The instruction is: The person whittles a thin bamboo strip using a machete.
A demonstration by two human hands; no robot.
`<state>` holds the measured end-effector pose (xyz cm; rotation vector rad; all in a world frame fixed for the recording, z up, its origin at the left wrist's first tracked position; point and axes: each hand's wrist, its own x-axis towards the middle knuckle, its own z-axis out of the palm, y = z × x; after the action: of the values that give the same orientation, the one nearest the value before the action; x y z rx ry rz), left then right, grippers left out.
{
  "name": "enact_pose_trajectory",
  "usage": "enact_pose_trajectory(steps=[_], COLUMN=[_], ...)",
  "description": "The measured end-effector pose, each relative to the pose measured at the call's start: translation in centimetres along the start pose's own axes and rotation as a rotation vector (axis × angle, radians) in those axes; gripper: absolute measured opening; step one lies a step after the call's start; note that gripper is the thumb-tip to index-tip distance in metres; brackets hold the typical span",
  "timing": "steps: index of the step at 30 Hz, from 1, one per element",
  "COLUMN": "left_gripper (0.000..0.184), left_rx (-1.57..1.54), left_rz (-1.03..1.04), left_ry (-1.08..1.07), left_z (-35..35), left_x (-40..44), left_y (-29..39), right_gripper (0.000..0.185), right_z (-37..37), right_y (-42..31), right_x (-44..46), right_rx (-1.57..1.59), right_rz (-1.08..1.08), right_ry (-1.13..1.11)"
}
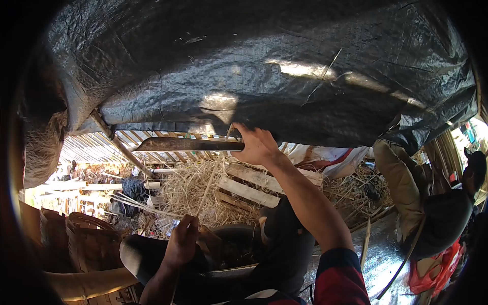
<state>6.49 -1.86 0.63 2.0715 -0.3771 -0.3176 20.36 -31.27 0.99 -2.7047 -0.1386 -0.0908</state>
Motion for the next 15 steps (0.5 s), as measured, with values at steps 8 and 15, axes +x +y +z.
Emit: enact_pose_trajectory(steps=[8,15], left_gripper=[0.008,0.006], left_rx=[0.019,0.022], left_rz=[0.052,0.03], left_ry=[0.027,-0.014], left_z=[0.1,0.3], left_x=[0.2,0.1], left_y=[0.2,0.1], right_gripper=[0.073,0.047], right_z=[-0.8,0.2], right_y=[-0.1,2.1], right_x=[0.6,0.6], right_rx=[-0.052,0.001], right_rz=[0.027,0.017], right_ry=[-0.025,0.118])
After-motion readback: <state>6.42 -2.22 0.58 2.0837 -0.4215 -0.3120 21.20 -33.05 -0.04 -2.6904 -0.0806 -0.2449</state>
